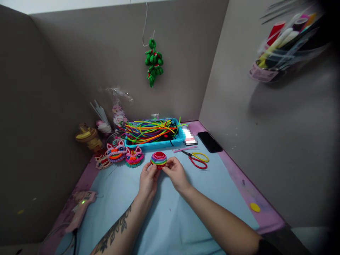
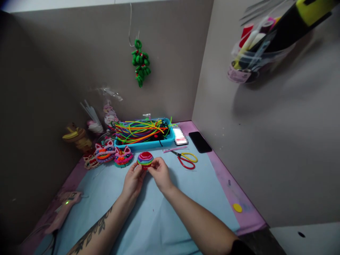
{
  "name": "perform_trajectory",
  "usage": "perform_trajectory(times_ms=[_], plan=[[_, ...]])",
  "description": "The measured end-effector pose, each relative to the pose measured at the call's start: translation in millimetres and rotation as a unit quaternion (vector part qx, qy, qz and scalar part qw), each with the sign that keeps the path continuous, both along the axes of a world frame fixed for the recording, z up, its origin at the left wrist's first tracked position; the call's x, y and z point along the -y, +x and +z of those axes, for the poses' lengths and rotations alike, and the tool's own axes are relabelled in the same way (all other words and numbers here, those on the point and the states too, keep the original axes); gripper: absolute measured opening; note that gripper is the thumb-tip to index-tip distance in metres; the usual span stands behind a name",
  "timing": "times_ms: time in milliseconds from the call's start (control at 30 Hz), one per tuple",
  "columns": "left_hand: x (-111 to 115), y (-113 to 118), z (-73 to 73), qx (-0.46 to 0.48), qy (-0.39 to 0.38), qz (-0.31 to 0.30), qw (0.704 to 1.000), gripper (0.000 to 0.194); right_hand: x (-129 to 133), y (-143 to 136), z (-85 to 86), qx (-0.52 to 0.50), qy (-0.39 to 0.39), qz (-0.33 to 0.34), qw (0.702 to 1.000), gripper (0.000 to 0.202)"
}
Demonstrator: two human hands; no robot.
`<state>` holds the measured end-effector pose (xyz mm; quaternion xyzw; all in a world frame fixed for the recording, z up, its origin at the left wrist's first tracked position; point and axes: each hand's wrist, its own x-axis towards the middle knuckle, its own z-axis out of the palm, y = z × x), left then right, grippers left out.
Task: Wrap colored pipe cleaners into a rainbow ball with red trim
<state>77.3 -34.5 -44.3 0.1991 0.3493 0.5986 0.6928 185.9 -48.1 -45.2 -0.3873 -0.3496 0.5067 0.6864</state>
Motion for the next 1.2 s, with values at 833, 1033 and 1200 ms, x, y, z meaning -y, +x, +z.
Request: perform_trajectory(times_ms=[833, 1033, 1200], plan=[[4, 4, -3.2, 0.005, 0.034, -0.019, 0.999, 0.039, -2, 11, 2.2, -0.243, -0.174, 0.172, 0.939, 0.023], [4, 4, 0.1, -0.026, 0.046, 0.002, 0.999, 0.042, 1, 3, 0.6, -0.180, -0.129, 0.120, 0.968, 0.033], [4, 3, 1.1, -0.041, 0.050, 0.006, 0.998, 0.042, 2, 0, 3.1, -0.160, -0.119, 0.098, 0.975, 0.036]])
